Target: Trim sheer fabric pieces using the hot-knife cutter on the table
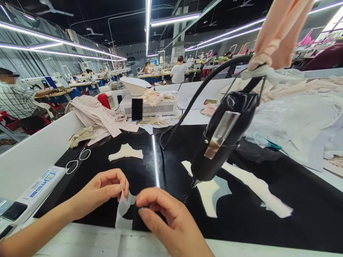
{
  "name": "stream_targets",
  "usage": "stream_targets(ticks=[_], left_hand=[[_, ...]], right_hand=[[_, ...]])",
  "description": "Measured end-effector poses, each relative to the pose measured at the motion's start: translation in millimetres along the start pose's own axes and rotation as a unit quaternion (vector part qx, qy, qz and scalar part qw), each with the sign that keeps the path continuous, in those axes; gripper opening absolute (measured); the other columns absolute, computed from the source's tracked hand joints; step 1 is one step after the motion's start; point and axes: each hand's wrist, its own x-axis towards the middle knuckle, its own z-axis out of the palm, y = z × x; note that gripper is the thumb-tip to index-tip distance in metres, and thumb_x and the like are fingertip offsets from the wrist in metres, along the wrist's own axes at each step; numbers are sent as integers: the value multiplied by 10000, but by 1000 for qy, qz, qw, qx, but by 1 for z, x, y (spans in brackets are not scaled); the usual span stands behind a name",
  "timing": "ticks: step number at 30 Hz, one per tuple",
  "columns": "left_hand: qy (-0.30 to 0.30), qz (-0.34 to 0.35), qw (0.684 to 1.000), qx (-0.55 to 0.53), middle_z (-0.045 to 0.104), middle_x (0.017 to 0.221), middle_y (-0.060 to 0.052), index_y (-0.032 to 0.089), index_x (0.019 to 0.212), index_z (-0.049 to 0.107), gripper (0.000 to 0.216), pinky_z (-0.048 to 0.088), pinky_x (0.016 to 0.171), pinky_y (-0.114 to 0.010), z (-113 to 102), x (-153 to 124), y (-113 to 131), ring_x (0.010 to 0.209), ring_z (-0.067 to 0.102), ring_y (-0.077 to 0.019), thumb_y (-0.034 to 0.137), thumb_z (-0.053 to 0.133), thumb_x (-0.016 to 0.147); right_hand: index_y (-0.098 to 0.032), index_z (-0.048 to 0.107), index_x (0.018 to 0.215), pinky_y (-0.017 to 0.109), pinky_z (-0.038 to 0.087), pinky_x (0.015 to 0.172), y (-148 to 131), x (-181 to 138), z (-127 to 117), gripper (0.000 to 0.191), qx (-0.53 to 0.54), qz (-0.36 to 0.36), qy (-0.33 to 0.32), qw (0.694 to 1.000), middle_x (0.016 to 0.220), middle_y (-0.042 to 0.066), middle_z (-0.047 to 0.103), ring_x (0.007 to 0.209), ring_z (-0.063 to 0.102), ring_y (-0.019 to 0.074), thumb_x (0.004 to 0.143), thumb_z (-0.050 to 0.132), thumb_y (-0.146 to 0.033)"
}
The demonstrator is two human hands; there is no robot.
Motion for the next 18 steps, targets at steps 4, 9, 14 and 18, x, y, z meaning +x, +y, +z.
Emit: stream_targets(ticks=[4,9,14,18], left_hand=[[-40,5,995,-87,643,799,-40,149,840,624,241,453,725,-254,2,1,-5,736,575,-131,360,732,885],[-23,-9,1000,-19,617,779,-34,167,829,589,302,457,691,-267,-1,7,-9,712,564,-146,452,629,917],[50,6,982,182,594,749,-13,181,775,590,351,428,695,-274,-8,11,-13,707,528,-155,476,538,958],[46,87,900,425,675,911,-44,207,890,687,199,425,844,-329,-14,9,-20,891,577,-208,331,557,975]], right_hand=[[-291,657,1031,393,489,990,7,9,1,324,-49,-11,16,999,1290,65,657,1125,616,261,928,533,-572],[-255,622,936,279,473,678,18,20,9,247,-116,-26,-55,991,866,2,650,747,573,169,977,497,-465],[-271,672,910,308,491,709,29,25,5,168,-271,-83,9,959,854,8,686,796,630,191,978,519,-275],[-257,683,951,353,517,722,39,29,2,203,-377,-185,41,907,865,33,710,783,644,210,1004,487,-240]])
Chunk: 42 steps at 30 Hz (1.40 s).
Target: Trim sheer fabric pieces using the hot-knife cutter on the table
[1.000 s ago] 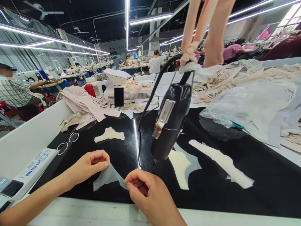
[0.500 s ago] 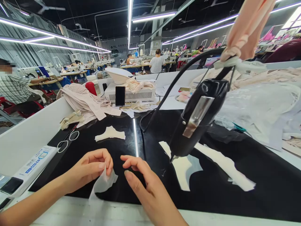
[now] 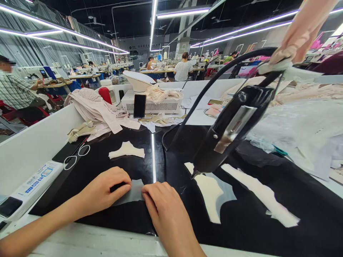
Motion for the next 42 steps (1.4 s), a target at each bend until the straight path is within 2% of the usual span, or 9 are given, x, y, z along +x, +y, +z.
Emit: stream_targets(ticks=[2,4,9,13,19,25,31,35,42], left_hand=[[-14,63,990,122,702,1032,-65,222,998,716,188,430,904,-359,2,-3,-5,981,607,-228,277,536,989],[-11,96,981,166,704,1071,-69,229,1071,721,213,450,904,-359,5,-5,-8,1000,626,-227,229,523,993],[37,142,971,188,706,1090,-46,256,1106,724,276,496,911,-328,10,-14,-19,1014,649,-207,168,488,993],[66,160,962,211,706,1139,-22,302,1149,720,255,513,954,-321,12,-20,-33,1065,654,-207,250,514,1008],[99,194,948,233,721,1164,7,339,1187,715,254,536,972,-304,18,-23,-53,1075,678,-208,349,539,1004],[118,201,937,261,725,1176,18,347,1191,717,271,535,990,-273,23,-25,-68,1087,683,-187,421,534,1006],[129,210,932,266,732,1163,26,343,1180,723,273,531,994,-245,22,-23,-69,1077,690,-169,441,535,1008],[125,198,934,268,726,1179,22,344,1189,719,273,538,991,-251,23,-25,-70,1081,691,-174,437,540,1004],[122,203,932,275,725,1173,24,349,1183,717,263,538,994,-264,24,-24,-72,1080,688,-177,418,533,1008]], right_hand=[[-239,675,958,360,514,709,2,0,3,223,-43,-27,9,999,860,43,698,756,629,207,1014,460,-216],[-222,673,963,365,505,699,3,0,4,236,-71,-37,12,997,854,49,681,738,608,206,1016,446,-183],[-211,679,981,365,513,708,-5,-11,-1,199,-118,-12,8,993,877,49,667,778,605,215,990,496,-136],[-237,677,1035,327,555,758,-8,-28,-14,175,-152,14,15,988,950,36,686,826,646,191,977,539,-147],[-216,681,1048,307,575,825,21,-62,-60,217,-232,40,91,968,981,64,731,914,695,194,1026,465,-210],[-185,685,1043,414,556,818,76,-79,-114,296,-354,104,172,913,977,118,743,910,686,267,1039,438,-350],[-169,669,1112,417,564,863,113,-59,-127,194,-432,138,107,885,1064,74,716,954,674,227,992,584,-296],[-172,656,1130,393,584,841,120,-44,-124,212,-472,173,51,863,1108,59,686,946,680,189,986,622,-323],[-171,646,1170,401,590,844,123,-36,-121,253,-510,228,0,829,1163,75,676,971,681,200,984,626,-340]])
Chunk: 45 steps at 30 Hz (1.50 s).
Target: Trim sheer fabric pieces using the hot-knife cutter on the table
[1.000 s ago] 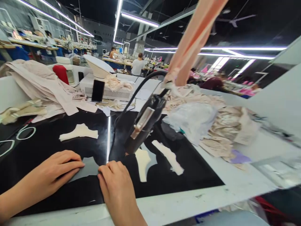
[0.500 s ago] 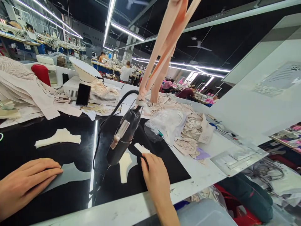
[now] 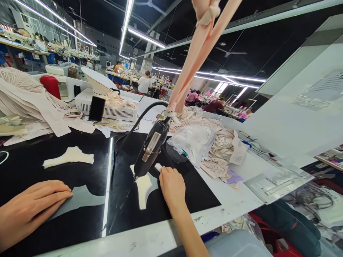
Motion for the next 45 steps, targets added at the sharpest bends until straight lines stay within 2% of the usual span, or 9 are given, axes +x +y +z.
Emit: stream_targets(ticks=[6,19,33,37,40,42,45], left_hand=[[2,2,1000,1,722,1170,16,339,1175,717,262,547,988,-280,-2,2,3,1082,685,-186,412,525,1013],[1,5,1000,-2,723,1172,5,332,1175,719,269,563,974,-298,-2,2,1,1083,683,-196,414,516,1019],[12,-6,1000,-23,735,1141,2,319,1134,739,273,556,976,-278,-5,7,5,1054,701,-190,409,509,1019],[11,-10,1000,-27,737,1142,3,319,1134,740,280,560,975,-284,-4,7,5,1053,703,-192,418,505,1021],[3,-9,1000,-23,730,1157,12,329,1146,732,271,559,980,-290,-4,5,4,1067,697,-190,415,509,1020],[0,-7,1000,-22,726,1162,14,331,1155,727,267,557,984,-291,-4,4,3,1076,692,-188,406,508,1021],[-4,-6,1000,-18,721,1168,13,331,1165,720,265,553,990,-298,-3,2,2,1085,686,-191,406,510,1022]], right_hand=[[-174,643,1181,409,588,857,2,0,0,260,12,12,-17,1000,1180,77,673,986,680,203,984,624,-344],[-180,640,1192,414,586,866,12,1,8,268,118,43,-21,992,1197,80,668,998,678,207,986,619,-351],[-182,636,1206,427,581,882,10,3,7,281,251,87,4,964,1217,83,661,1022,673,216,983,623,-354],[-173,635,1199,415,588,854,13,3,6,286,328,127,24,936,1187,78,669,987,680,209,980,629,-357],[-173,644,1180,409,589,849,22,1,3,276,400,178,56,897,1173,74,673,979,681,208,976,633,-359],[-171,642,1181,409,589,848,29,0,2,280,455,217,89,859,1171,74,673,979,681,209,976,633,-362],[-166,625,1209,395,598,813,37,-2,1,305,539,274,145,783,1155,75,674,945,687,200,983,623,-370]])
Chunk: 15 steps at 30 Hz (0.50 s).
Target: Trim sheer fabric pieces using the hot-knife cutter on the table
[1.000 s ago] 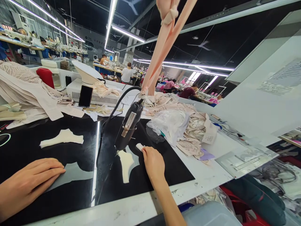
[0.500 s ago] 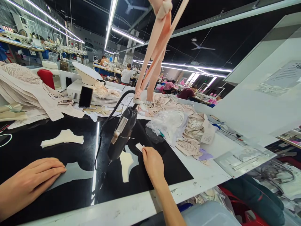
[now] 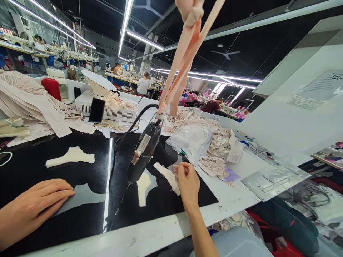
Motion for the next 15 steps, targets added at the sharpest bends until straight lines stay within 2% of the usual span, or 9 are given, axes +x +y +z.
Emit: stream_targets(ticks=[5,8,11,13,15], left_hand=[[7,8,1000,1,728,1151,-2,314,1149,729,277,559,979,-303,0,2,-1,1076,688,-200,407,499,1025],[10,11,1000,2,731,1149,-2,315,1149,731,275,560,978,-306,0,4,0,1065,694,-201,401,501,1025],[17,11,1000,-1,733,1144,5,318,1150,729,266,560,971,-294,-2,6,3,1055,697,-195,402,512,1020],[26,9,1000,-9,739,1124,0,306,1133,738,268,562,959,-285,-6,9,6,1035,702,-192,395,511,1020],[30,8,999,-21,745,1099,-9,286,1101,749,269,566,937,-274,-10,14,10,1004,707,-186,368,505,1021]], right_hand=[[-161,606,1220,332,600,710,-4,-1,-4,308,145,42,108,983,1084,60,673,838,682,166,992,610,-369],[-152,607,1150,230,529,540,-17,-7,-4,264,196,38,145,969,905,7,646,622,599,94,999,598,-368],[-199,557,1036,154,328,384,-40,-24,-2,290,238,14,132,962,619,-101,490,409,371,41,964,612,-474],[-240,524,970,145,281,378,-59,-43,1,363,256,-5,91,962,513,-138,395,383,309,45,885,669,-562],[-248,549,954,153,253,371,-78,-68,6,366,259,-11,32,965,472,-135,374,375,288,52,869,675,-581]])
